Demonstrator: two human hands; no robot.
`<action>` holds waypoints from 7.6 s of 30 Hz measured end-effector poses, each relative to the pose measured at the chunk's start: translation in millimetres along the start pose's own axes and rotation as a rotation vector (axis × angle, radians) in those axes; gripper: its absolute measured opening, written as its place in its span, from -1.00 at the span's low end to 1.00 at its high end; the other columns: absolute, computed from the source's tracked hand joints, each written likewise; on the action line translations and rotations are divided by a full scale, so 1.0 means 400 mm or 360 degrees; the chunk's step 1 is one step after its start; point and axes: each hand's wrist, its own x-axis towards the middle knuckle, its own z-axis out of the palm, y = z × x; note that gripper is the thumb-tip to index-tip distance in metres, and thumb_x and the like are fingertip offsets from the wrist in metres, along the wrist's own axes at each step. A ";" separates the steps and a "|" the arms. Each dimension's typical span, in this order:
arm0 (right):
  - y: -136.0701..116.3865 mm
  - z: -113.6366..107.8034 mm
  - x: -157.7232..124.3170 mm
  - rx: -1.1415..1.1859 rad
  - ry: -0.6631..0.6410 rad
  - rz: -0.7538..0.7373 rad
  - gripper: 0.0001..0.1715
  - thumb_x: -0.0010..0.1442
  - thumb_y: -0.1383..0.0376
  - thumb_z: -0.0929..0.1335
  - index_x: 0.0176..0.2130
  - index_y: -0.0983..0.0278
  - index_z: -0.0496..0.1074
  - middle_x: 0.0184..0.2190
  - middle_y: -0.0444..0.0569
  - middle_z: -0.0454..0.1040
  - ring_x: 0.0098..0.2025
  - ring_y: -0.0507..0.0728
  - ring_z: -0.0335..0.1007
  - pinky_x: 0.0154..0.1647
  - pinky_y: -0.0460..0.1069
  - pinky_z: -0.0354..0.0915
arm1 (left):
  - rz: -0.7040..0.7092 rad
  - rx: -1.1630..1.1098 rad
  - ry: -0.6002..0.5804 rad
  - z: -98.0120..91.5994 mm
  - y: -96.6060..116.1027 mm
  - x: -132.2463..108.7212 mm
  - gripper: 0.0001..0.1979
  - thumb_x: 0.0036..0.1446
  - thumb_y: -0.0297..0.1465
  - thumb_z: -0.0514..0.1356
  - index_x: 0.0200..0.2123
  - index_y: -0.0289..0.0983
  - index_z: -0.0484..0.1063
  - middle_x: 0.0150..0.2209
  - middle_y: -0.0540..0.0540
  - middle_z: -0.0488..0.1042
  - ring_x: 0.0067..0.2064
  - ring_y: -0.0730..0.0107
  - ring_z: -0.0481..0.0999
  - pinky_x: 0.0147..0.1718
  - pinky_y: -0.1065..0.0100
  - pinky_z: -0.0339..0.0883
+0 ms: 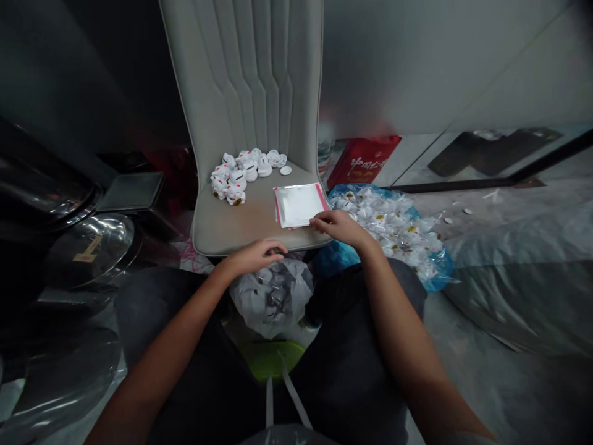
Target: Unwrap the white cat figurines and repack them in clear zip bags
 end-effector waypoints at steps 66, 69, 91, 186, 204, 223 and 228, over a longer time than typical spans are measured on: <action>0.024 0.065 0.158 -0.1082 0.0344 0.0090 -0.68 0.28 0.27 0.32 -0.03 0.37 0.51 -0.02 0.27 0.46 0.13 0.32 0.31 0.19 0.19 0.20 | -0.0496 0.0838 0.1194 -0.068 -0.057 0.040 -0.31 0.11 -0.52 0.15 0.32 -0.39 0.07 0.29 -0.46 0.20 0.36 -0.14 0.12 0.25 -0.05 0.10; -0.029 0.058 0.215 -0.1007 0.0403 -0.0030 -0.63 0.31 0.29 0.30 0.04 0.42 0.46 0.02 0.31 0.44 0.12 0.33 0.33 0.19 0.19 0.21 | -0.0514 0.0939 0.0893 -0.025 -0.028 0.037 -0.38 0.18 -0.42 0.13 0.30 -0.35 0.13 0.31 -0.42 0.18 0.37 -0.15 0.08 0.26 -0.06 0.08; -0.203 0.249 0.343 -0.0281 0.0599 -0.0506 -0.65 0.36 0.21 0.25 0.08 0.27 0.38 0.06 0.13 0.48 0.10 0.29 0.30 0.13 0.12 0.21 | -0.0439 0.0822 0.0313 -0.050 -0.077 0.019 -0.30 0.14 -0.26 0.22 0.31 -0.30 0.14 0.38 -0.38 0.08 0.42 -0.13 -0.02 0.32 -0.01 -0.03; -0.130 0.153 0.137 -0.0018 0.0376 -0.0990 -0.18 0.16 -0.11 0.41 0.27 0.17 0.27 0.14 0.18 0.36 0.21 0.33 0.28 0.26 0.29 0.22 | -0.0213 -0.2114 0.1077 -0.030 -0.023 0.094 -0.71 0.06 -0.30 0.32 -0.13 -0.21 0.45 -0.15 -0.05 0.56 -0.17 0.38 0.54 -0.25 0.41 0.41; -0.092 0.120 0.149 -0.0489 0.0457 -0.0977 -0.48 0.33 0.05 0.30 0.18 0.21 0.38 -0.02 0.15 0.50 -0.05 0.31 0.39 -0.06 0.21 0.33 | -0.0275 -0.1886 0.0931 -0.036 -0.036 0.088 -0.44 -0.08 -0.35 0.46 0.03 -0.16 0.43 -0.19 -0.05 0.57 -0.29 0.49 0.54 -0.33 0.47 0.35; -0.087 0.151 0.150 -0.0743 0.0444 -0.0620 -0.48 0.33 0.16 0.32 0.21 0.29 0.31 -0.01 0.14 0.44 -0.19 0.21 0.44 -0.14 0.07 0.33 | -0.0321 -0.1397 0.0852 -0.034 -0.082 0.111 -0.53 -0.09 -0.42 0.45 -0.08 -0.32 0.42 -0.41 0.01 0.55 -0.43 0.55 0.51 -0.46 0.55 0.34; -0.067 0.155 0.168 -0.0691 0.0497 -0.0732 -0.36 0.29 0.17 0.35 0.28 0.29 0.23 0.02 0.19 0.42 0.01 0.31 0.35 0.01 0.17 0.33 | -0.0417 -0.1386 0.0790 -0.030 -0.092 0.112 -0.54 -0.10 -0.43 0.46 -0.12 -0.33 0.41 -0.39 -0.05 0.59 -0.43 0.51 0.56 -0.45 0.53 0.35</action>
